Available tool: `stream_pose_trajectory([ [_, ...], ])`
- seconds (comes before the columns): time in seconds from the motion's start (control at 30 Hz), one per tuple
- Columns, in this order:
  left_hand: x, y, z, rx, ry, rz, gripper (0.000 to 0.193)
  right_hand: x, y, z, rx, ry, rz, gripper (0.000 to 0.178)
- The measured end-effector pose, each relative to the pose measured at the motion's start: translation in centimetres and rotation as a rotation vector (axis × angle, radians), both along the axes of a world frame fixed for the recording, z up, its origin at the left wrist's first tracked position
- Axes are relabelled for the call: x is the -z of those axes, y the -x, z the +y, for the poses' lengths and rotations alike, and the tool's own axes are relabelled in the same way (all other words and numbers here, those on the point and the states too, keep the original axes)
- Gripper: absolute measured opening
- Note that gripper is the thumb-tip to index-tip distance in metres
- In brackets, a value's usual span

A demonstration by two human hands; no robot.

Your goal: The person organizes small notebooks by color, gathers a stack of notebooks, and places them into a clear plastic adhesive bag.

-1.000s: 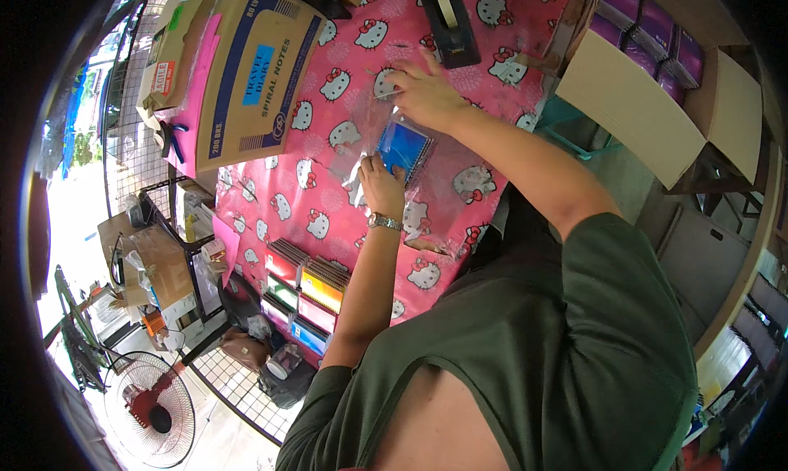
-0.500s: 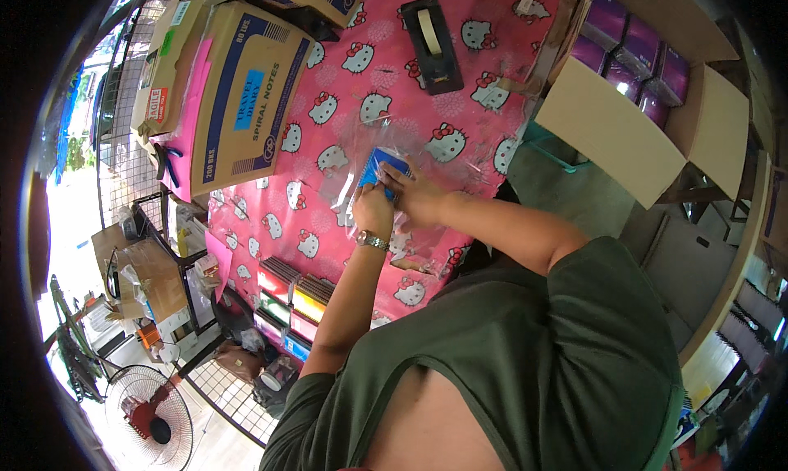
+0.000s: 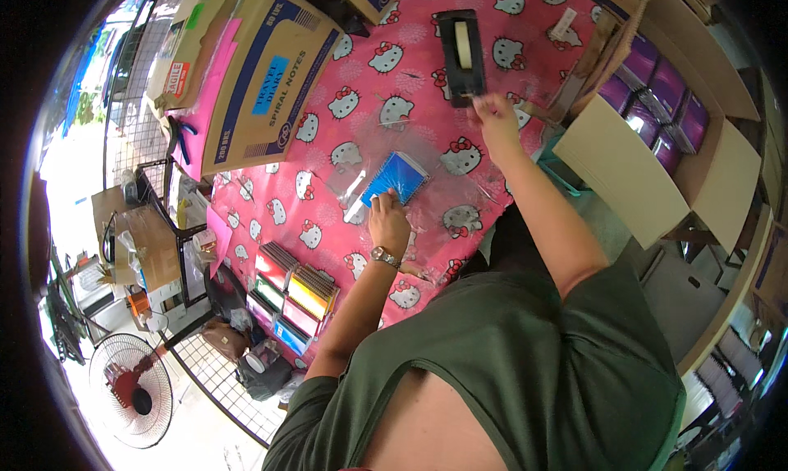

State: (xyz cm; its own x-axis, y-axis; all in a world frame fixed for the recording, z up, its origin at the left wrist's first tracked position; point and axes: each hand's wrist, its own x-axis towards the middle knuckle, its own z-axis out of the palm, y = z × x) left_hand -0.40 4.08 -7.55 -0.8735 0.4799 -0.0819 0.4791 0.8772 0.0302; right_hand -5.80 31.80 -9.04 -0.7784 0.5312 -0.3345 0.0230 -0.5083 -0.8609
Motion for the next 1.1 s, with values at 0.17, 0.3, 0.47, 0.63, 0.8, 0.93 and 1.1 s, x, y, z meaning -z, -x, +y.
stream_pose_trajectory([
  [0.17,0.1,-0.8,0.3,-0.017,-0.123,0.047,0.036,4.1,1.4,-0.8,-0.628,0.67,-0.077,0.01],
  [0.3,1.1,-1.0,-0.3,-0.026,-0.21,0.066,0.032,-4.1,5.8,-9.4,-1.607,-0.383,0.113,0.012],
  [0.47,1.9,-1.5,-0.5,-0.072,-0.348,0.138,0.029,-0.3,6.6,-13.0,-1.919,-1.37,0.301,0.026],
  [0.63,1.5,-2.2,-0.5,-0.12,-0.264,0.122,0.033,-2.3,5.3,-13.0,-1.742,-1.611,0.247,0.031],
  [0.8,0.4,-4.5,-2.0,-0.227,-0.132,0.049,0.049,-3.7,7.2,-9.9,-1.597,-1.642,0.105,0.056],
  [0.93,0.4,-2.2,2.5,-0.205,-0.193,0.131,0.043,-2.8,7.4,-10.9,-1.628,-1.431,0.135,0.055],
  [1.1,-2.5,-2.6,-3.7,-0.128,-0.771,-0.076,0.04,-6.5,7.2,-10.4,-1.767,-0.821,-0.066,0.051],
])
